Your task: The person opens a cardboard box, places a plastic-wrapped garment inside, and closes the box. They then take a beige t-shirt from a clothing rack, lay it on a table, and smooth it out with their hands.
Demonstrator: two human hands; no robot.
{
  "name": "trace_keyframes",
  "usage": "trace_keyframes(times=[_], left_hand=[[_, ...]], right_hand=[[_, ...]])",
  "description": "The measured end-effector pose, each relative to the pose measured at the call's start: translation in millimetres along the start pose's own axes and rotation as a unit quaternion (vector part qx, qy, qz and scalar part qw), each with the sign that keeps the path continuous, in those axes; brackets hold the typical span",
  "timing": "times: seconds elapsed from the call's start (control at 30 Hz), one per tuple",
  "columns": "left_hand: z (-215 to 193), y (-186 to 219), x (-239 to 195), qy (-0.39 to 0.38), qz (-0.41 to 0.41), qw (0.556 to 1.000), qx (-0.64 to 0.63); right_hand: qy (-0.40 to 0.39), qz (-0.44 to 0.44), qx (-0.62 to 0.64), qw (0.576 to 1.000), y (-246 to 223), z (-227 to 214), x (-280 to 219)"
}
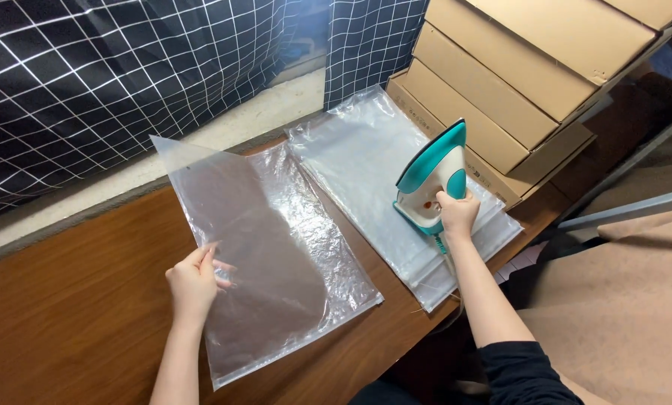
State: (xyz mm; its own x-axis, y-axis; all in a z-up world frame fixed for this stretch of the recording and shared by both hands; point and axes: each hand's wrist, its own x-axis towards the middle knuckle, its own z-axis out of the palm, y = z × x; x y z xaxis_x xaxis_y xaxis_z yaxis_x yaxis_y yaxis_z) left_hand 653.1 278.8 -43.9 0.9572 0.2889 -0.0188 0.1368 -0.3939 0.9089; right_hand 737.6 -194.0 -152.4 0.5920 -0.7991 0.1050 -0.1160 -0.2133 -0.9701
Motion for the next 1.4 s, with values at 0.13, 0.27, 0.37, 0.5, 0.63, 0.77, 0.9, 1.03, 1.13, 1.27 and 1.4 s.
trace_keyframes(times=[0.13,0.27,0.37,0.5,0.63,0.77,0.9,1.03,1.13,1.27,1.4], left_hand=[[-10.6,43.6,-4.6,-0.017,0.081,0.996,-0.032],[-11.5,92.9,-10.0,-0.051,0.210,0.974,-0.067],[3.4,112.9,4.2,-0.085,0.278,0.954,-0.079],[36.6,150.3,14.0,-0.116,0.346,0.925,-0.107],[81.3,183.1,26.7,-0.149,0.414,0.885,-0.154],[129.8,188.7,46.1,-0.190,0.368,0.888,-0.202],[206.3,143.2,65.8,-0.213,0.252,0.908,-0.260],[276.0,73.2,64.2,-0.186,0.039,0.952,-0.241],[304.4,34.7,53.5,-0.123,-0.046,0.973,-0.192],[326.3,12.5,50.9,-0.055,-0.093,0.980,-0.165],[340.0,15.2,54.6,-0.021,-0.143,0.964,-0.222]], right_hand=[[0.002,-0.025,-0.008,1.000,-17.0,-13.3,-1.6],[0.030,-0.046,0.002,0.998,-48.9,-32.0,-7.9],[0.052,-0.055,0.065,0.995,-68.5,-47.5,-2.9],[0.072,-0.092,0.103,0.988,-102.8,-67.8,-0.6],[0.088,-0.138,0.118,0.979,-129.4,-91.4,-0.2],[0.113,-0.180,0.103,0.972,-162.4,-107.3,-18.6],[0.130,-0.195,0.094,0.968,-156.4,-116.2,-13.7],[0.145,-0.169,0.084,0.971,-145.1,-111.8,-12.6],[0.138,-0.133,0.068,0.979,-123.3,-108.5,-6.2],[0.121,-0.089,0.040,0.988,-88.7,-102.4,4.2],[0.117,-0.057,0.025,0.991,-73.6,-89.5,5.2]])
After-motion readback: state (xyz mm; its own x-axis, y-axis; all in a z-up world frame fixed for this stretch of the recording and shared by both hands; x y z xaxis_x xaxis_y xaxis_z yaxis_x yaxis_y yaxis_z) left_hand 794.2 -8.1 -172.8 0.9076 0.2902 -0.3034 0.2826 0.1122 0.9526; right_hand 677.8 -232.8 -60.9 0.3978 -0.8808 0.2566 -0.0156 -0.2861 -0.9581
